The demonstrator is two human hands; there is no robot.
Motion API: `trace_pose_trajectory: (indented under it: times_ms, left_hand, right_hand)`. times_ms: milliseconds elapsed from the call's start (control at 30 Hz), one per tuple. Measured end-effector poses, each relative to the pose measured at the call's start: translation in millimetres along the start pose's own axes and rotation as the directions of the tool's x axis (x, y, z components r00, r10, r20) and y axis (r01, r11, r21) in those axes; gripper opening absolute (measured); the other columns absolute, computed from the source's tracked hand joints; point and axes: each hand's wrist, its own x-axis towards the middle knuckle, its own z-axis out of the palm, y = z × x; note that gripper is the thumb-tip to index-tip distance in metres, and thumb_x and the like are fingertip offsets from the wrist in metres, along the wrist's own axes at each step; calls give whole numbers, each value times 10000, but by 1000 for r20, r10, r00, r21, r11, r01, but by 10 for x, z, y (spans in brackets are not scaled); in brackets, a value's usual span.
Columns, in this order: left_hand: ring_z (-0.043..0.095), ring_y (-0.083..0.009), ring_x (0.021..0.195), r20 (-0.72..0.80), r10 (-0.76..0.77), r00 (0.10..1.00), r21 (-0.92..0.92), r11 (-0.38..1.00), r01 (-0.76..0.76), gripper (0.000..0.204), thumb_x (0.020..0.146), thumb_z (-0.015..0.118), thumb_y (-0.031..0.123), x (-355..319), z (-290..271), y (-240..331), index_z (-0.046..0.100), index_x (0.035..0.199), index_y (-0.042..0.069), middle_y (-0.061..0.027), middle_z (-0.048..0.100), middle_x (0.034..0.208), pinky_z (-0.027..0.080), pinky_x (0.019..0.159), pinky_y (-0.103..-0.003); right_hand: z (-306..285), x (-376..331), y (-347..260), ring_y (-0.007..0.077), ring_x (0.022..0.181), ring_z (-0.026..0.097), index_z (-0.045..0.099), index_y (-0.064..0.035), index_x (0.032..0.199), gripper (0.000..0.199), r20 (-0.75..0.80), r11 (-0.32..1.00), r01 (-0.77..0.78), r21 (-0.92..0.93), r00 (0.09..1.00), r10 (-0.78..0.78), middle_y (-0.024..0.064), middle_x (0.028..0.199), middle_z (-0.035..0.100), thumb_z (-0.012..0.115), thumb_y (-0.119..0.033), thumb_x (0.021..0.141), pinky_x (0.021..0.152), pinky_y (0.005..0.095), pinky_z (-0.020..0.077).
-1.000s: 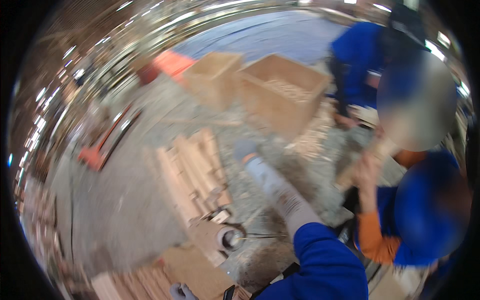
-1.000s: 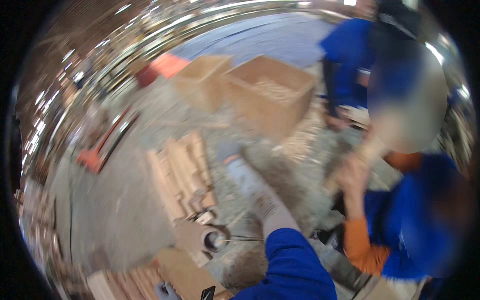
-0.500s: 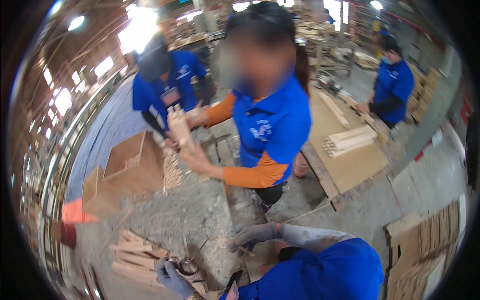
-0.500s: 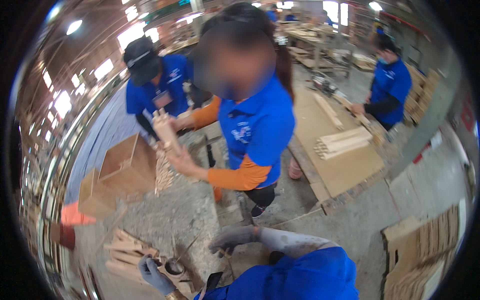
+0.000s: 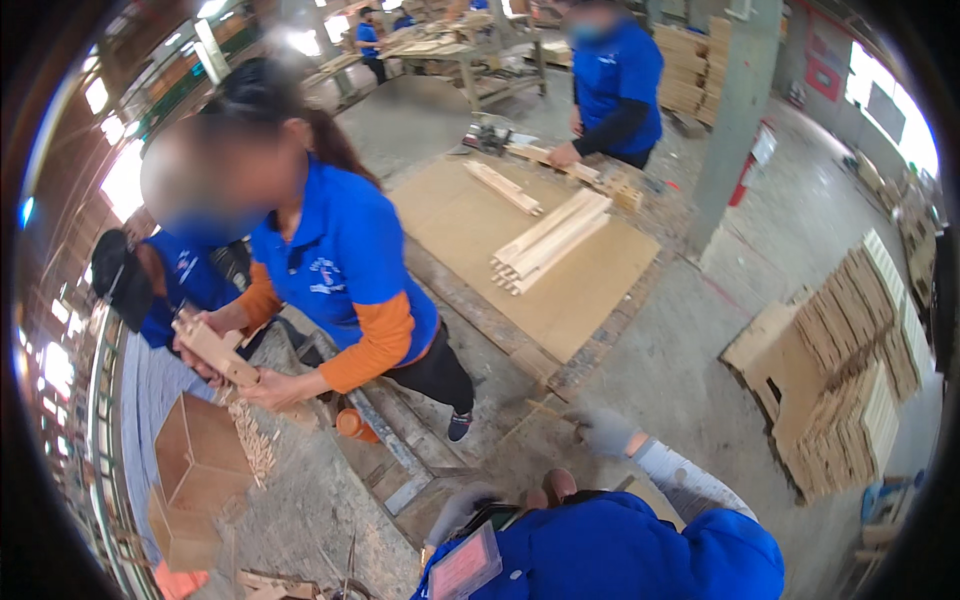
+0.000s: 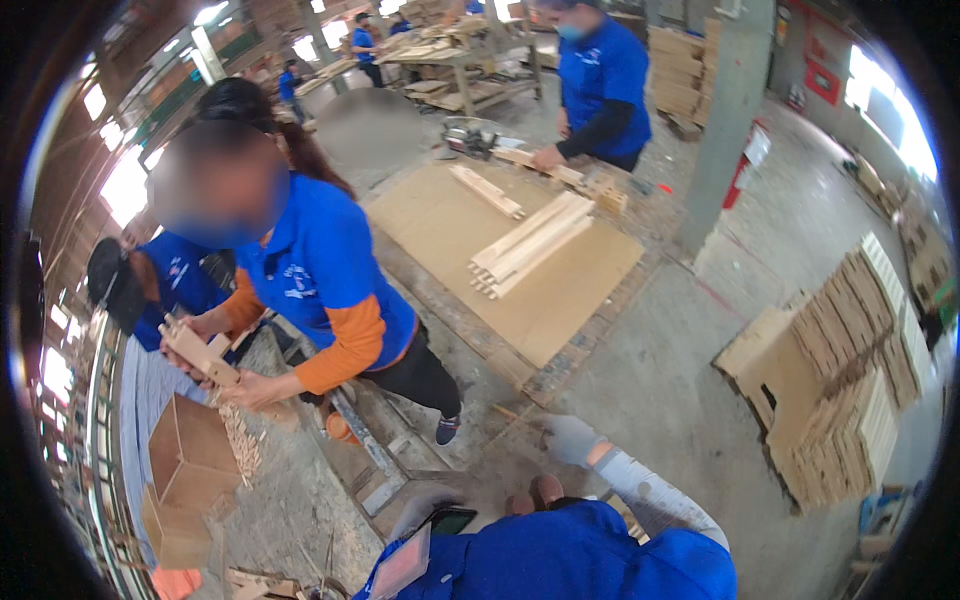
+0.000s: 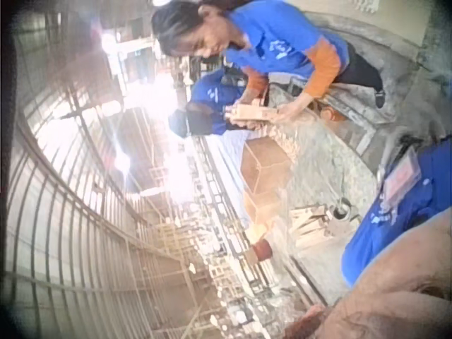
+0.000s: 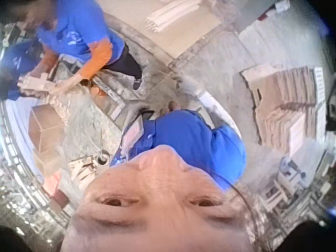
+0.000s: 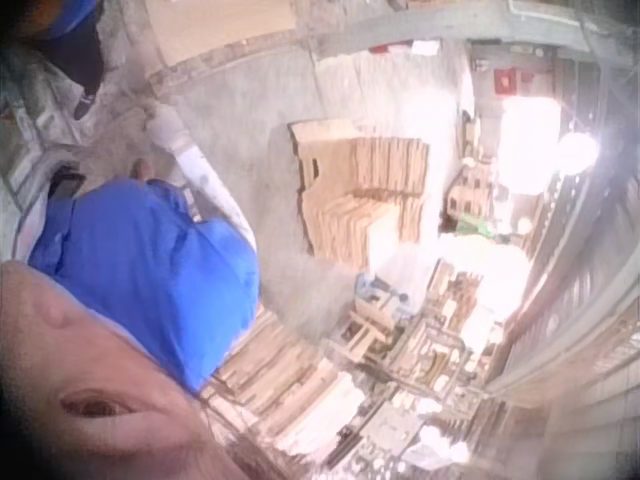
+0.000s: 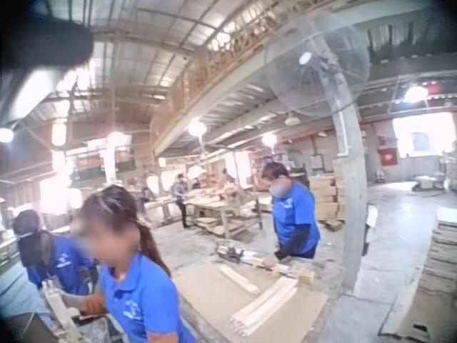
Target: The person walks through a workshop and sits on the floor to mix materials. They pour a yellow liquid from a bottle into a small container and stir it with a stick. They then pour a clear liquid from another bottle into the same container and continue stirring the mixture.
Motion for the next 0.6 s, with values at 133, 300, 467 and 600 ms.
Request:
trace_pose_trajectory:
  times_ms: [133,300,467,600]
  left_hand:
    - [550,-157,642,473,-97,876,271,962,-40,90,773,571,61,441,180,68,569,858,30,-52,562,765,431,558,-295]
    - [554,-169,648,707,-114,698,393,884,-253,95,768,575,70,1171,472,377,569,856,36,-54,564,765,433,562,-305]
    - [558,-180,655,789,-174,589,457,806,-375,99,763,578,79,1903,939,641,570,855,43,-56,567,765,435,566,-315]
    - [561,-189,659,795,-244,555,519,747,-415,103,759,581,86,2419,1392,843,570,854,48,-58,568,764,437,569,-323]
  right_hand:
    - [-133,-617,-53,158,773,572,484,-35,1206,495,-56,983,-23,184,998,34,90,855,616,630,-156,748,679,290,463]
    - [131,-1452,62,87,725,529,501,-20,1174,425,-39,835,-113,539,987,159,19,773,561,616,-168,792,661,219,427]
    - [285,-1658,352,196,855,551,517,-37,1141,502,-24,383,-137,914,922,386,80,945,595,535,-426,824,797,289,411]
    - [-133,-1704,562,205,873,553,544,-60,1097,554,-153,499,-114,859,873,464,90,936,595,372,-529,859,848,288,386]
